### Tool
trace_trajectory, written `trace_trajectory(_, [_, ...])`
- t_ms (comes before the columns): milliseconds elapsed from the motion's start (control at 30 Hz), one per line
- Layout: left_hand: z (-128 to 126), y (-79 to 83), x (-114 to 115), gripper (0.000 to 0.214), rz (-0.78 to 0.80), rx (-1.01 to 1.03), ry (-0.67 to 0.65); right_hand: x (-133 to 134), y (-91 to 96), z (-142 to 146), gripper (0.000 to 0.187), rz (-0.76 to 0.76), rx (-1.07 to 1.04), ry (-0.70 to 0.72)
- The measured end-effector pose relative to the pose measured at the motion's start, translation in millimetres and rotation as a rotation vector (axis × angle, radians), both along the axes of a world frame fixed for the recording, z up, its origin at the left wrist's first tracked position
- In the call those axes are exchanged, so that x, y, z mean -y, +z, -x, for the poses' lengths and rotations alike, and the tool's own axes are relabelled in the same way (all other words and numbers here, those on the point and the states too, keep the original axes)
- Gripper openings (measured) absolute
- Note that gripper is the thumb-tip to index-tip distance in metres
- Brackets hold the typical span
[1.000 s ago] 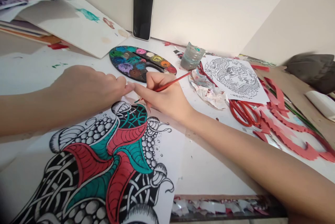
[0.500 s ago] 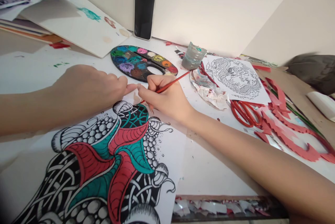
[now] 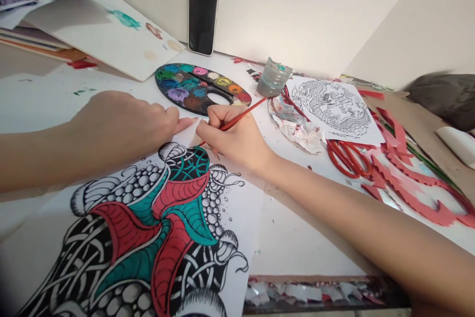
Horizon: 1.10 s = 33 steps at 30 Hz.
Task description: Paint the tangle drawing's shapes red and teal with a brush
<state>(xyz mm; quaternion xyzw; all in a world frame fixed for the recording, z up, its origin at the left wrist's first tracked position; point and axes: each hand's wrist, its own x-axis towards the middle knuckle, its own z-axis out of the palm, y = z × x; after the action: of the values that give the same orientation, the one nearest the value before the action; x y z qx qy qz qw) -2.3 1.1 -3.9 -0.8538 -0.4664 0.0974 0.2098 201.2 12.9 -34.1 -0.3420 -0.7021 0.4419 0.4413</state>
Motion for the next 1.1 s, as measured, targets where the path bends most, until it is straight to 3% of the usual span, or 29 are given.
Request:
trace_trajectory(167, [-4.3,4.0,1.4,0.056,0.029,-0.021,0.061,-0.2,0.3,1.4,0.060,0.081,-0.058,-0.006])
trace_trajectory(300, [-8.5,7.1,0.7,0.039,0.088,-0.092,0.106,0.0,1.2,3.7,0.065,0.018,-0.078,-0.015])
trace_trajectory(467, [-7.5,6.6,0.4,0.040,0.076,-0.159,0.086,-0.1,2.2,5.6,0.077,0.002,-0.120,-0.016])
trace_trajectory(600, [-5.8,5.2,1.5,0.040,0.050,-0.144,0.077,0.1,2.6,5.8,0.076,0.052,-0.138,0.012])
trace_trajectory(767, [-4.6,4.7,1.2,0.042,0.054,-0.148,0.082,0.1,1.0,5.5,0.075,-0.015,-0.119,0.018])
trace_trajectory(933, [-7.4,4.9,1.2,0.055,0.065,-0.119,0.126,-0.6,-2.0,2.7,0.072,0.019,-0.131,0.075])
trace_trajectory(1100, [-8.9,4.4,2.8,0.045,0.059,-0.097,0.127,0.4,-0.7,0.4,0.061,0.014,-0.088,0.068])
